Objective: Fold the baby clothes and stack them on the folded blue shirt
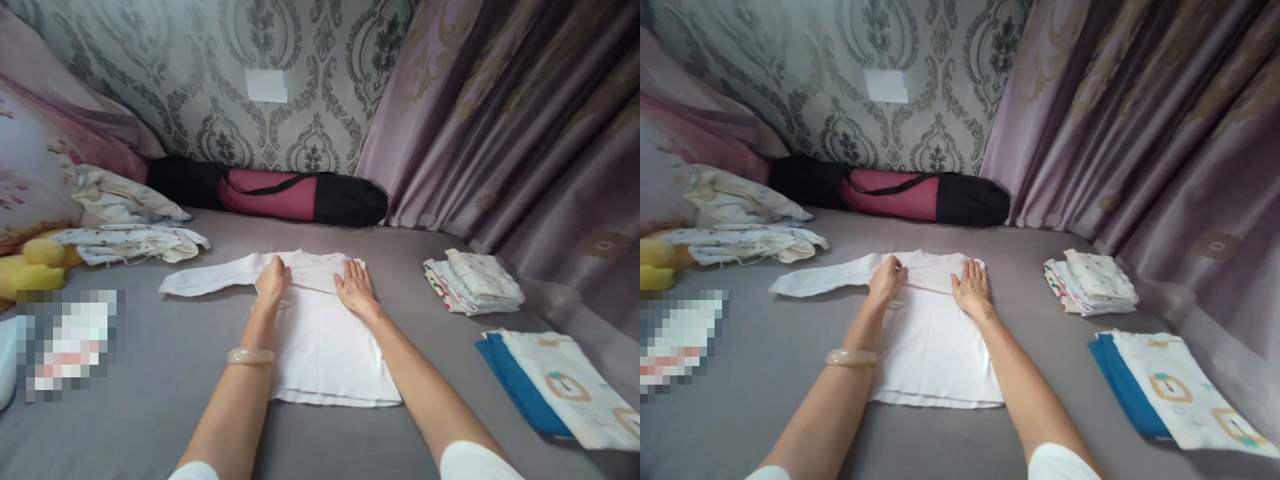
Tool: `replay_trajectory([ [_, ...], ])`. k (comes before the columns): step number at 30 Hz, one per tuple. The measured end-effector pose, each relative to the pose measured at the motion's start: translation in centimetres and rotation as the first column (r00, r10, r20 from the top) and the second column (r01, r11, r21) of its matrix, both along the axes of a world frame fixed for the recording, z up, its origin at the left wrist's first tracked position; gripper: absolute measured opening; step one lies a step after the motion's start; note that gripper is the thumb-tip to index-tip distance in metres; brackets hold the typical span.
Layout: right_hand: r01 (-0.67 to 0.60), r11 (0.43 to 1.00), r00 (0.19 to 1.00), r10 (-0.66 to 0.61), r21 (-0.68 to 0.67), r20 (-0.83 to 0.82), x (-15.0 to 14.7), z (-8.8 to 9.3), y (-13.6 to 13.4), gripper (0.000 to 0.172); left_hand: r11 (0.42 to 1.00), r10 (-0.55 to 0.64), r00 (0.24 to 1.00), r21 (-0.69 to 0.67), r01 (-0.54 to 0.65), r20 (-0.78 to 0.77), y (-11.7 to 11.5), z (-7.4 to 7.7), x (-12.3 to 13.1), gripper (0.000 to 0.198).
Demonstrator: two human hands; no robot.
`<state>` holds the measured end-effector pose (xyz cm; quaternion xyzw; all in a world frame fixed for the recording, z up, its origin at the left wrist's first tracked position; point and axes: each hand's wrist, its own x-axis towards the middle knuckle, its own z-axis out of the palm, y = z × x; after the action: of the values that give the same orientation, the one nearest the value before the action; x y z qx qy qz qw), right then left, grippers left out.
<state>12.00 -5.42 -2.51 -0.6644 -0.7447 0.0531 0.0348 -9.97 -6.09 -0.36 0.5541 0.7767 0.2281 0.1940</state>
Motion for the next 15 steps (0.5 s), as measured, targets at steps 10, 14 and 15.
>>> replay_trajectory([
  [10, -0.230, 0.966, 0.965, 0.242, 0.116, -0.100, -5.3, 2.6, -2.4, 0.063, 0.940, -0.044, 0.997, 0.340, 0.019, 0.064, 0.8, 0.1, 1.0, 0.025],
  [14, -0.325, 0.945, 0.933, 0.325, 0.027, -0.156, -7.3, 1.4, -3.0, 0.060, 0.932, -0.106, 0.989, 0.358, 0.062, 0.104, 1.3, -0.7, 1.0, 0.026],
  [15, -0.327, 0.945, 0.931, 0.324, 0.010, -0.167, -7.4, 1.2, -2.9, 0.060, 0.930, -0.122, 0.987, 0.359, 0.077, 0.105, 1.4, -0.8, 1.1, 0.027],
])
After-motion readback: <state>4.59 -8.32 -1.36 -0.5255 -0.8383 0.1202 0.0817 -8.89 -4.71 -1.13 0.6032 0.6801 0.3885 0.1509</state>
